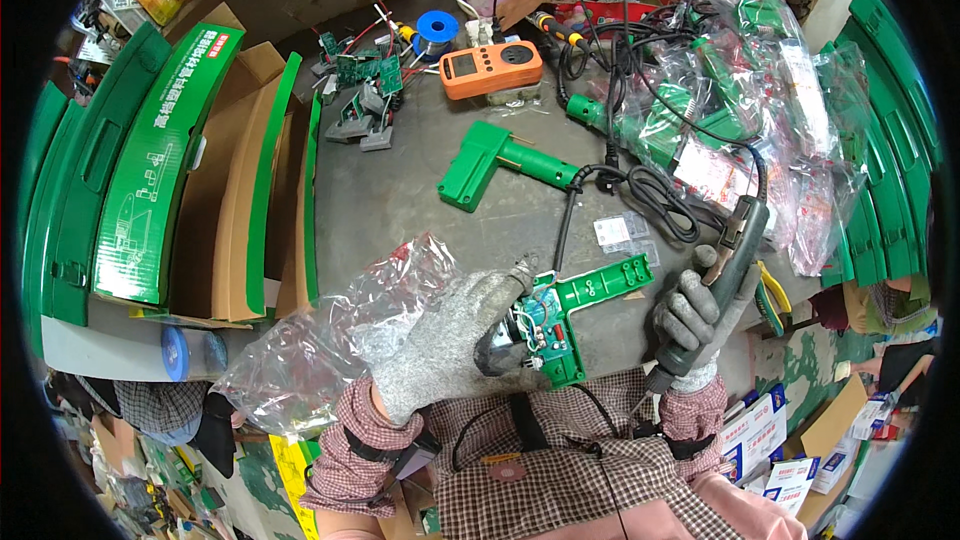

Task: Assembling the internal wiring and components of a handheld plastic device in a workshop environment.

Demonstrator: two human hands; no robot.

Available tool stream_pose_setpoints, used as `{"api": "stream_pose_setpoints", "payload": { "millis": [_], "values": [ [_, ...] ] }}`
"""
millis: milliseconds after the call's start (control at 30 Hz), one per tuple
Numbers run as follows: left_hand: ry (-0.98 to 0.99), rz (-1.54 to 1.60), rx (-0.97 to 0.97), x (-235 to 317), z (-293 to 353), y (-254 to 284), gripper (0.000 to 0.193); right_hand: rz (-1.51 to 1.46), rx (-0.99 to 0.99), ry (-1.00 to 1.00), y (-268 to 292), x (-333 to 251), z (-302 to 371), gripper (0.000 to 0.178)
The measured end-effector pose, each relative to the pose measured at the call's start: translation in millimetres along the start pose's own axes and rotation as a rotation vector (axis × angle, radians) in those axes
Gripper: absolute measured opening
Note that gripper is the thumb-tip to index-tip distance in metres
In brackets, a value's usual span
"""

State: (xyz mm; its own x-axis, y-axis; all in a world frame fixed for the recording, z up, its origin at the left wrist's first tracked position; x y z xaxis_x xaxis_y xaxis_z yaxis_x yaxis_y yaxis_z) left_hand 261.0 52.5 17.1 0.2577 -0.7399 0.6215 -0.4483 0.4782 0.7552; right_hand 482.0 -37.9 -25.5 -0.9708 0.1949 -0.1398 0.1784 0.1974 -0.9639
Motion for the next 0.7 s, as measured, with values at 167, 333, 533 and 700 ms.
{"api": "stream_pose_setpoints", "payload": {
  "millis": [167, 333, 533, 700],
  "values": [
    [-0.008, 0.008, 0.025, 5.6, -4.2, 6.3, 0.104, 0.129, 0.132, 0.195, -3.7, -15.5, 10.4, 0.065],
    [-0.024, -0.054, 0.024, -1.4, 0.5, -0.3, 0.102, 0.445, -0.308, 0.191, -85.9, 6.0, -7.7, 0.074],
    [-0.013, -0.005, 0.001, 4.7, -4.6, 4.2, 0.099, 0.458, -0.229, 0.233, -77.1, 19.5, -10.4, 0.061],
    [-0.045, 0.000, 0.024, 7.1, -4.9, 5.8, 0.098, 0.373, -0.014, 0.356, -47.3, 16.2, 6.9, 0.067]
  ]
}}
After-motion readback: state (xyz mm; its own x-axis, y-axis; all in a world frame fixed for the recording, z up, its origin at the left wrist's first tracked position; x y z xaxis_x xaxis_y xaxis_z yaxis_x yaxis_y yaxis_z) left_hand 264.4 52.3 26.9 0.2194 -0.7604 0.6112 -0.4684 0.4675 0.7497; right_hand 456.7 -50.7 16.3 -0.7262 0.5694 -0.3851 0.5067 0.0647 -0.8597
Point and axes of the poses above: each hand's wrist, its own z-axis away from the middle knuckle, its own y-axis out of the back of the hand, x = y × z, the point moved 9 cm from there along -z, towards the middle knuckle, and after that the axes turned 3 degrees about x, right-handed, at the moved point
